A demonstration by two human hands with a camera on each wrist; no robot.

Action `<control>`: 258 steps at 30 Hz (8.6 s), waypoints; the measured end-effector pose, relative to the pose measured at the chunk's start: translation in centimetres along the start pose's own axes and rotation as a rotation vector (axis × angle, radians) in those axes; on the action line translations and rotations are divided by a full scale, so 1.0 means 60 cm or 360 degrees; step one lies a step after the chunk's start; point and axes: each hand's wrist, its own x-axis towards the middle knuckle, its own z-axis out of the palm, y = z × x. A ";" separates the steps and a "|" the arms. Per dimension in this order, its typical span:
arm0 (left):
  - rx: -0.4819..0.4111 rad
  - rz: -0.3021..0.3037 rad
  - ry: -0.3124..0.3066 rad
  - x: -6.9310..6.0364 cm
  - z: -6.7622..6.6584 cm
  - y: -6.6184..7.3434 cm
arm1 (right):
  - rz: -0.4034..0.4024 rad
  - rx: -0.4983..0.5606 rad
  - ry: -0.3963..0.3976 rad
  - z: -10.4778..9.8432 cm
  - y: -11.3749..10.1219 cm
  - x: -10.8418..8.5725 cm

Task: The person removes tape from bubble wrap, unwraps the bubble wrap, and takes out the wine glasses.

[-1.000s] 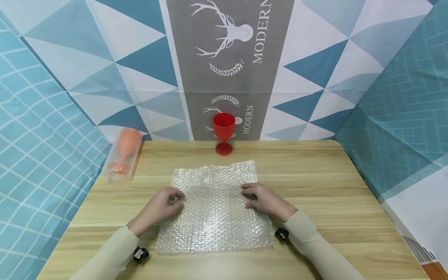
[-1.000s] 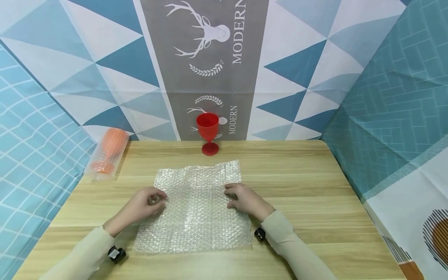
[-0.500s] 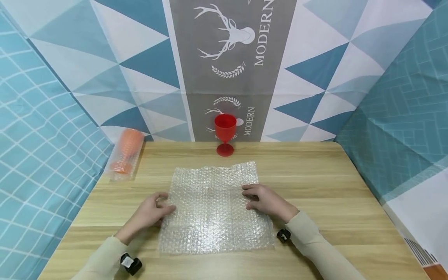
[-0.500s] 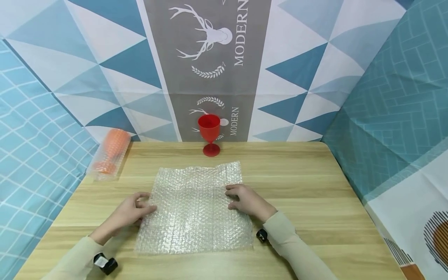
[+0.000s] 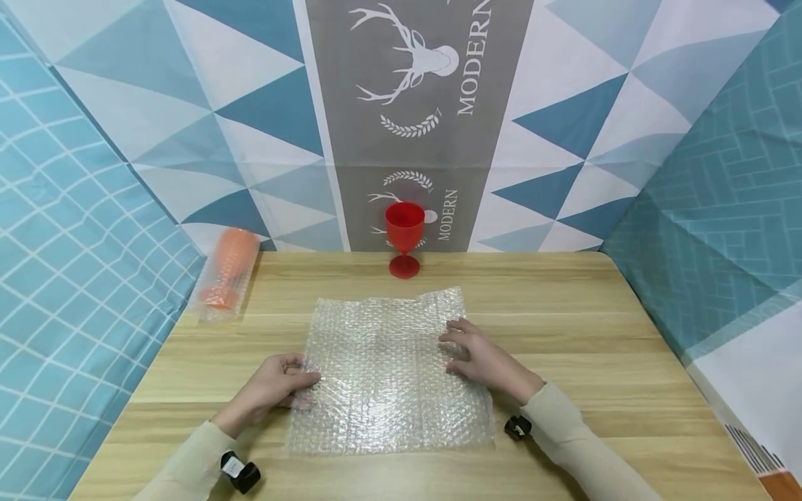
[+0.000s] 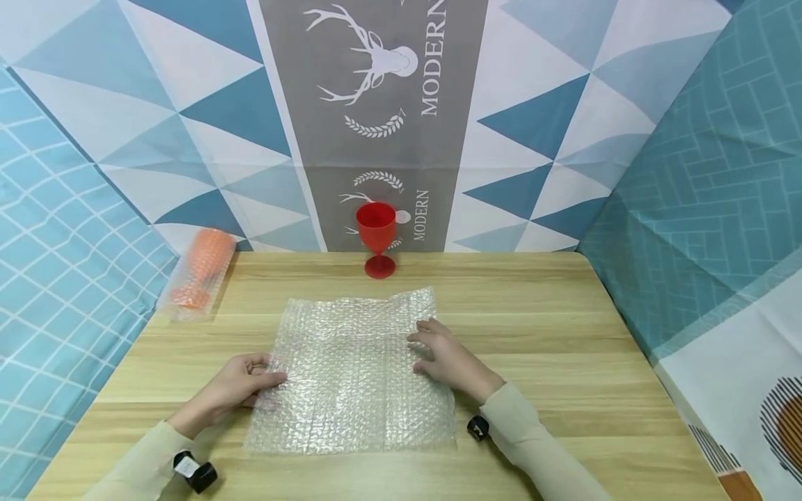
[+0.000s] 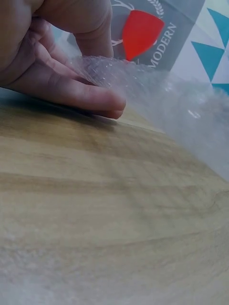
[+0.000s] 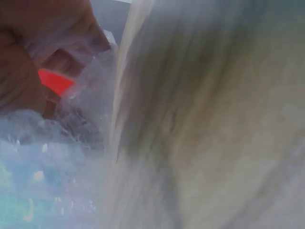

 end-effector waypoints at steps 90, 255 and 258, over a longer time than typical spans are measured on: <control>-0.0056 0.0127 -0.0268 0.009 0.068 -0.002 | 0.0649 0.0842 -0.0066 -0.068 0.085 -0.094; 0.0706 0.0172 -0.0062 0.294 0.480 0.185 | 0.1226 0.0053 0.0947 -0.255 0.294 -0.240; 0.0717 0.0167 -0.0059 0.295 0.480 0.185 | 0.1115 -0.0013 0.1062 -0.256 0.284 -0.235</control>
